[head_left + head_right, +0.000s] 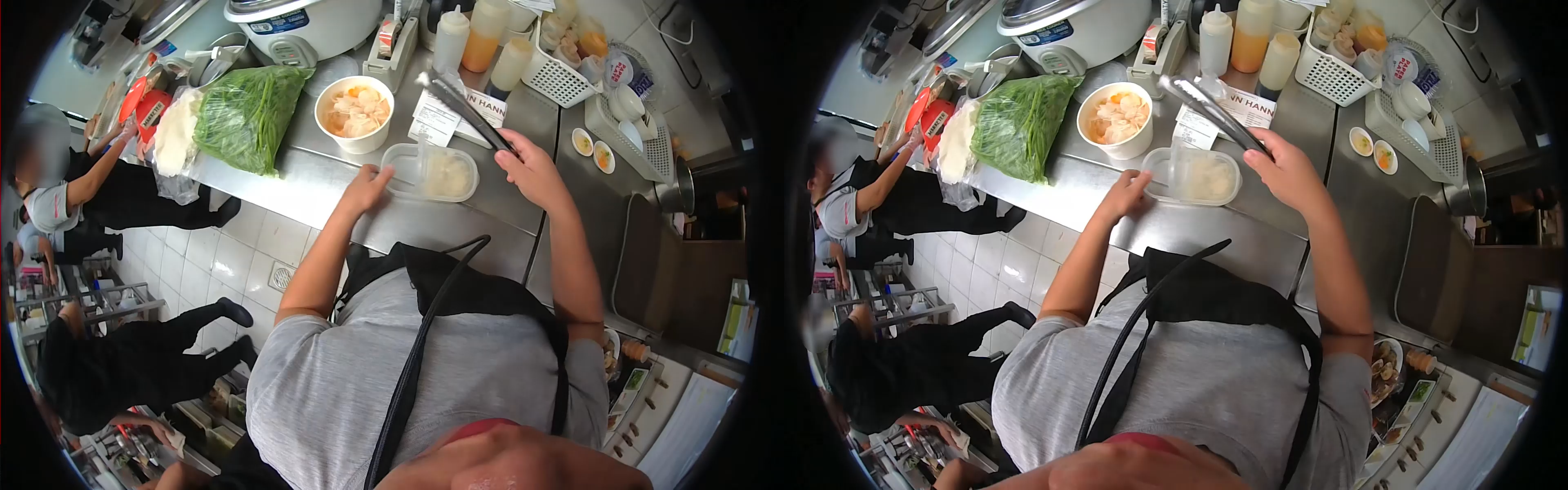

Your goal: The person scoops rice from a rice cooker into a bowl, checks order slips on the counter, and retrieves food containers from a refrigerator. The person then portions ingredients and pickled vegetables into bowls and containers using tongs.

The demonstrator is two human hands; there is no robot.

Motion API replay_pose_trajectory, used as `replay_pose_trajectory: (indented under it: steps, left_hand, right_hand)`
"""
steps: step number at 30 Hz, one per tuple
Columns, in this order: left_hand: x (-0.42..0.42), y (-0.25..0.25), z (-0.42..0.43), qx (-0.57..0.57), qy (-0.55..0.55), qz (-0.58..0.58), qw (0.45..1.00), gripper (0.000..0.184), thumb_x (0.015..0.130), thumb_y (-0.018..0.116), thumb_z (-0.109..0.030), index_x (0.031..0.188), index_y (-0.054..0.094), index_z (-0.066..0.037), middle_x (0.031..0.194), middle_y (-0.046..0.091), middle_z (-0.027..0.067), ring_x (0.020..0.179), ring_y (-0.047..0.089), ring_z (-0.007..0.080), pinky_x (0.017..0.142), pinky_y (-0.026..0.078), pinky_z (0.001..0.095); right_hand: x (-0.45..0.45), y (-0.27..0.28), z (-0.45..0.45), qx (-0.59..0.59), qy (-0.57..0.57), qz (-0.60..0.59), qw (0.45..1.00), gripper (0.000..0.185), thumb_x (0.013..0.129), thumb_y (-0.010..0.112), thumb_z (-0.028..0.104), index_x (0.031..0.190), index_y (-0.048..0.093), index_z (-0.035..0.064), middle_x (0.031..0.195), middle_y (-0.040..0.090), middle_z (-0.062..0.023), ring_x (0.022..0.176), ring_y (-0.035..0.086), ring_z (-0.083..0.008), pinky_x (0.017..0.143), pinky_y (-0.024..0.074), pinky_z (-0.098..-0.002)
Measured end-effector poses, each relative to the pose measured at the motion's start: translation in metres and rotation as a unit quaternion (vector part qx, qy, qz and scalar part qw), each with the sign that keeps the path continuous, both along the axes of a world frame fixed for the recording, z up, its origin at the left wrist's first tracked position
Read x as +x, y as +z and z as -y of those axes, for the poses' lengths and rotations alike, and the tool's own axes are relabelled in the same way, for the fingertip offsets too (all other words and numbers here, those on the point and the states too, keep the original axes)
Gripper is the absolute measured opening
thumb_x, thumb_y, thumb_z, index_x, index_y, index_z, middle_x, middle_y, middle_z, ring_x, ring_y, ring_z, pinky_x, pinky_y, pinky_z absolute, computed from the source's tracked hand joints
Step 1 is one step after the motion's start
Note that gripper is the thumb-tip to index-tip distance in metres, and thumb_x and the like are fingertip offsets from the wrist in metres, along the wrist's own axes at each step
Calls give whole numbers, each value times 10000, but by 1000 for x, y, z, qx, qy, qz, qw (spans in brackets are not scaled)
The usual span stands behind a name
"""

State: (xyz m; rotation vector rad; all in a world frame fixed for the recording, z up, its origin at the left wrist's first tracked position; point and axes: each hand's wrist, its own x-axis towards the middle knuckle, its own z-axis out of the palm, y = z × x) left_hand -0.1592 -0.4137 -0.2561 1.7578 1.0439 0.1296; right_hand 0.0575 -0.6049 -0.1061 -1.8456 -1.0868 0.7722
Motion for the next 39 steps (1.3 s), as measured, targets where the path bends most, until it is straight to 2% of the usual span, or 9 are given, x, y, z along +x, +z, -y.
replay_pose_trajectory:
  steps: [6, 9, 12, 16, 23, 26, 29, 32, 39]
  left_hand:
    - [25, 19, -6, 169, -113, -64, 977, 398, 775, 421, -243, 1030, 427, 62, 1016, 476, 307, 981, 455, 408, 846, 374, 415]
    - [16, 29, -14, 177, -164, -73, 968, 365, 765, 417, -199, 1034, 423, 47, 1022, 477, 290, 969, 470, 386, 852, 375, 405]
    - [-2, 43, -31, 111, -268, -96, 952, 377, 737, 485, -250, 966, 495, 50, 922, 531, 274, 853, 527, 374, 766, 415, 398]
    - [-12, 64, -46, 68, -387, -125, 911, 510, 695, 577, -372, 972, 524, 53, 915, 564, 226, 841, 559, 322, 732, 432, 370]
    - [17, 36, -24, 155, -449, 68, 878, 588, 617, 646, -375, 1006, 515, 47, 890, 578, 206, 845, 559, 320, 729, 439, 341]
    - [41, 22, -8, 72, -461, -20, 884, 495, 650, 601, -319, 989, 509, 31, 926, 558, 228, 880, 539, 347, 756, 427, 369]
    - [54, 15, 0, -1, -409, 8, 913, 399, 664, 570, -203, 983, 490, 22, 797, 570, 207, 780, 567, 314, 644, 458, 356]
    - [45, 50, 4, -164, -346, -2, 924, 378, 672, 579, -153, 993, 453, 0, 721, 560, 110, 654, 554, 184, 548, 438, 289]
    - [39, 88, -35, -417, -331, 230, 815, 734, 671, 688, -271, 1231, 252, -87, 970, 489, 36, 781, 490, 129, 572, 434, 244]
  right_hand:
    - [-44, 41, -55, -79, 45, 230, 969, 404, 777, 525, 262, 1114, 460, 48, 957, 564, -167, 867, 547, -273, 735, 415, -322]
    - [-59, 43, -77, -50, 5, 269, 962, 394, 781, 514, 254, 1108, 457, 42, 919, 571, -159, 837, 556, -249, 717, 424, -327]
    - [-77, 35, -88, -9, -80, 107, 991, 540, 709, 596, 314, 1148, 415, 56, 920, 564, -166, 837, 555, -258, 720, 429, -338]
    - [-124, 10, -77, -131, -191, 148, 962, 880, 489, 755, 345, 1199, 334, 40, 962, 544, -180, 838, 553, -268, 723, 434, -319]
    - [-170, -31, -26, -82, -305, 117, 942, 768, 548, 732, 178, 1190, 331, 46, 989, 528, -138, 858, 546, -196, 742, 436, -292]
    - [-170, -40, -25, -150, -337, 114, 922, 656, 617, 664, 103, 1181, 334, 39, 996, 519, -135, 873, 538, -181, 756, 432, -292]
    - [-159, -54, -21, -13, -343, 47, 938, 562, 665, 586, 27, 1170, 340, 36, 997, 514, -137, 892, 529, -169, 773, 424, -288]
    - [-143, -42, -20, 5, -308, 88, 947, 545, 677, 551, -13, 1171, 328, 29, 997, 509, -128, 908, 520, -159, 785, 420, -284]
    - [-122, 22, -66, 159, -155, 108, 969, 532, 656, 582, 9, 1139, 361, 27, 923, 522, -102, 810, 515, -142, 715, 425, -279]
